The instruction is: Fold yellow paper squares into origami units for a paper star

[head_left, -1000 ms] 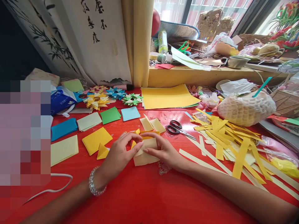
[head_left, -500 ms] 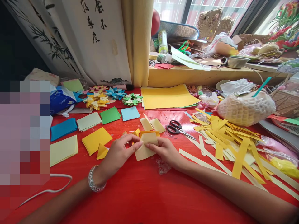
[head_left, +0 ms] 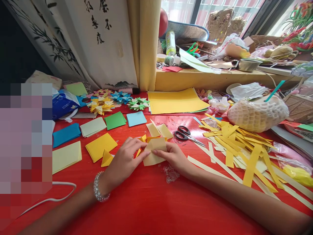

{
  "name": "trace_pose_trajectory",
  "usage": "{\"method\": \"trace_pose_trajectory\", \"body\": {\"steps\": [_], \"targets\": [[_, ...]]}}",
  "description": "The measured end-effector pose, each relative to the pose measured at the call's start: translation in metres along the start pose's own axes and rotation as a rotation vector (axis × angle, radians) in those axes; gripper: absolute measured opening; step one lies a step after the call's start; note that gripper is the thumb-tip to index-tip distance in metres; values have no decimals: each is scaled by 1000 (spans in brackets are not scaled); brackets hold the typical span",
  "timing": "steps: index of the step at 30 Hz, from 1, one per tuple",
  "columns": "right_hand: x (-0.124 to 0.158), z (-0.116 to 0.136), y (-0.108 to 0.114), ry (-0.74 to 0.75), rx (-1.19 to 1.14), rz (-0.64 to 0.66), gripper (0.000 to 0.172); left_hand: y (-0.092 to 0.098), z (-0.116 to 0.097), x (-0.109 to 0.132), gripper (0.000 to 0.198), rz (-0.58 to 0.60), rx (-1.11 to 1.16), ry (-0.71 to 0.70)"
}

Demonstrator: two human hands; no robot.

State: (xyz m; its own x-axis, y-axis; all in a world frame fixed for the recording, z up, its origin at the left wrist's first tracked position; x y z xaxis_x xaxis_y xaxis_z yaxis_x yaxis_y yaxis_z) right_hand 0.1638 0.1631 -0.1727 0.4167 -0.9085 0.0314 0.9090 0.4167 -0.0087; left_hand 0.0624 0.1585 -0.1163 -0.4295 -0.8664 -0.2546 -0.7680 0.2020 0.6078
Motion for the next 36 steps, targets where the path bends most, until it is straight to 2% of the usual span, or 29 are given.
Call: {"method": "trace_pose_trajectory", "body": {"steps": [4, 7, 9, 14, 21, 26, 28, 32, 36], "targets": [[0, -3, 10, -44, -117, -93, 31, -3, -4, -3, 27, 43, -153, -85], [0, -3, 10, -48, -132, -97, 29, 8, -5, -4, 30, -57, -284, -105], [0, 0, 7, -37, -78, -65, 28, 13, -7, -4, 28, -102, -289, -118], [1, 4, 2, -14, -20, -28, 26, -2, -12, 1, 19, 23, -136, -119], [1, 2, -3, -14, 14, 22, 26, -6, 3, 0, 24, 59, 77, 67], [5, 2, -15, 9, 240, 131, 23, -2, 13, 1, 23, 9, 177, 171], [5, 5, -10, 33, 278, 78, 26, -2, 19, 2, 26, 9, 223, 218], [5, 15, 8, 124, 239, -113, 25, -1, 28, 2, 28, -5, 318, 298], [7, 22, 11, 204, 281, -145, 24, -5, 35, 3, 26, 10, 427, 365]]}}
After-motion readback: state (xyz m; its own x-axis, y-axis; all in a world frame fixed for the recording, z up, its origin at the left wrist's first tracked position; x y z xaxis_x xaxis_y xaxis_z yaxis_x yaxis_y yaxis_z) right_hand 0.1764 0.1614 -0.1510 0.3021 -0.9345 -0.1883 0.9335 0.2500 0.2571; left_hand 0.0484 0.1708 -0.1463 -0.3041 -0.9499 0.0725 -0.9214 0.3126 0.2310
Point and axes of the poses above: each hand's wrist, its own x-axis away from the middle knuckle, its own y-axis out of the back of the hand, z = x × y, the point moved 10 cm from there along -x, towards the middle knuckle, and after that the axes turned 11 degrees about x, right-handed, at the moved point
